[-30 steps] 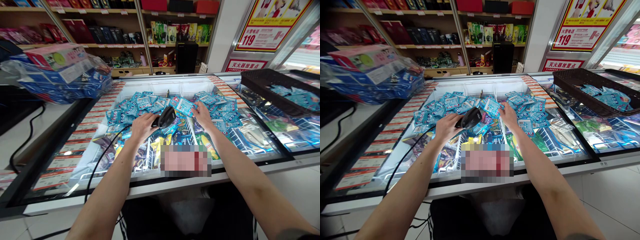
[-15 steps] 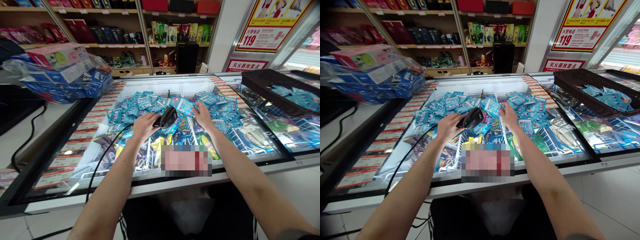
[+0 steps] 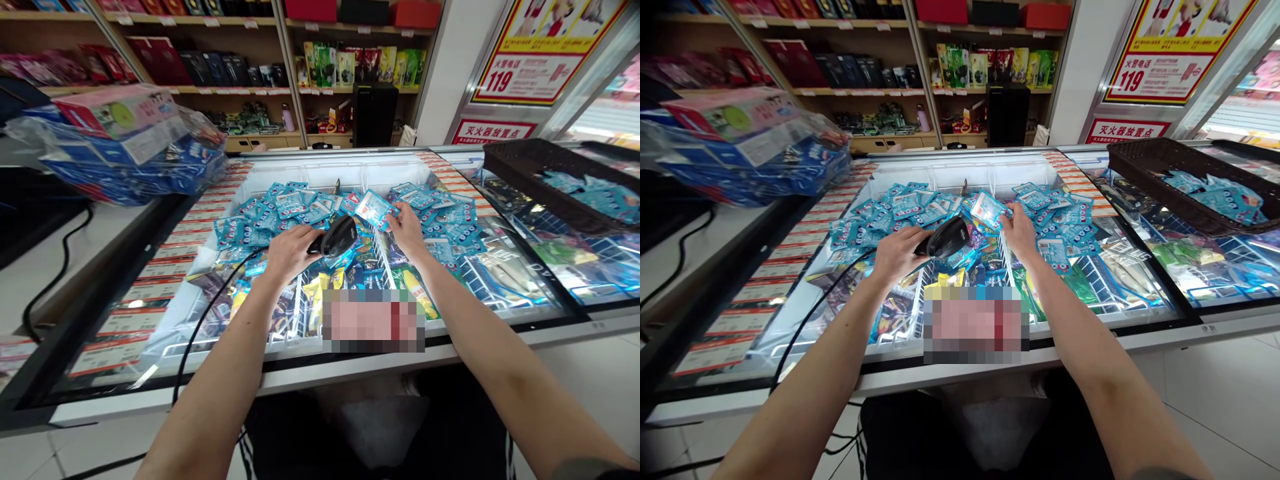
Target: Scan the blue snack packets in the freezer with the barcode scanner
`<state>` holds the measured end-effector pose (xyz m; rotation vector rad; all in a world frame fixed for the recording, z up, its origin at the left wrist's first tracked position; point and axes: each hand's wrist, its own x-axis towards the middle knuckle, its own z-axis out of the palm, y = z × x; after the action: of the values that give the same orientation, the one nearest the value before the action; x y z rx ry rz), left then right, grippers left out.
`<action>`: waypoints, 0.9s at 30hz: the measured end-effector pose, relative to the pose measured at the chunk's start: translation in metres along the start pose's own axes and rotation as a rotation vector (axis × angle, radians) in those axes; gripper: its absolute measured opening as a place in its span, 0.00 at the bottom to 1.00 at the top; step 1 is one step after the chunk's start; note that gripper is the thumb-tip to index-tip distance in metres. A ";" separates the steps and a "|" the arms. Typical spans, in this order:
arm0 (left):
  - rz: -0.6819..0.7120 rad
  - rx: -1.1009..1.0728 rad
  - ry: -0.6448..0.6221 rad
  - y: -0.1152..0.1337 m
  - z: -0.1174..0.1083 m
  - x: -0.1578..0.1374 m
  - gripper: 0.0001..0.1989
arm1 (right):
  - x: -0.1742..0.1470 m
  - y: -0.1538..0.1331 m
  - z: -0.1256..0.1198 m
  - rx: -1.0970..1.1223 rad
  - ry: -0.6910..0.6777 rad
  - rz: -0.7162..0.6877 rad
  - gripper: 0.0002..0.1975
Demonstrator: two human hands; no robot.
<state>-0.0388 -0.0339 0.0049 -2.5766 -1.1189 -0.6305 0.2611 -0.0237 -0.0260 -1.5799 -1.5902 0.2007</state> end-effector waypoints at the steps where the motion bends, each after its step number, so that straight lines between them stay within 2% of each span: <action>1: 0.001 -0.002 0.001 0.000 0.000 0.000 0.18 | 0.000 0.001 0.001 0.017 0.009 -0.006 0.16; 9: 0.008 0.002 0.015 -0.001 0.002 -0.001 0.17 | 0.000 0.005 0.004 0.083 0.032 -0.024 0.17; 13: -0.023 -0.004 0.069 -0.004 0.001 -0.002 0.18 | 0.001 0.003 0.000 0.062 0.051 -0.024 0.18; 17: -0.097 0.027 0.121 -0.010 -0.003 -0.005 0.19 | 0.003 0.004 -0.016 -0.110 0.133 0.013 0.19; 22: -0.170 0.034 0.148 -0.017 -0.006 -0.009 0.19 | 0.006 0.008 -0.037 -0.377 0.222 0.138 0.20; 25: -0.190 0.033 0.156 -0.018 -0.006 -0.010 0.19 | 0.003 0.004 -0.040 -0.498 0.275 0.082 0.20; 27: -0.199 0.035 0.158 -0.018 -0.006 -0.011 0.19 | -0.001 -0.002 -0.037 -0.538 0.231 -0.008 0.21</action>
<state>-0.0607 -0.0312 0.0054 -2.3575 -1.3286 -0.8362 0.2835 -0.0410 -0.0026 -1.9149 -1.5400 -0.4363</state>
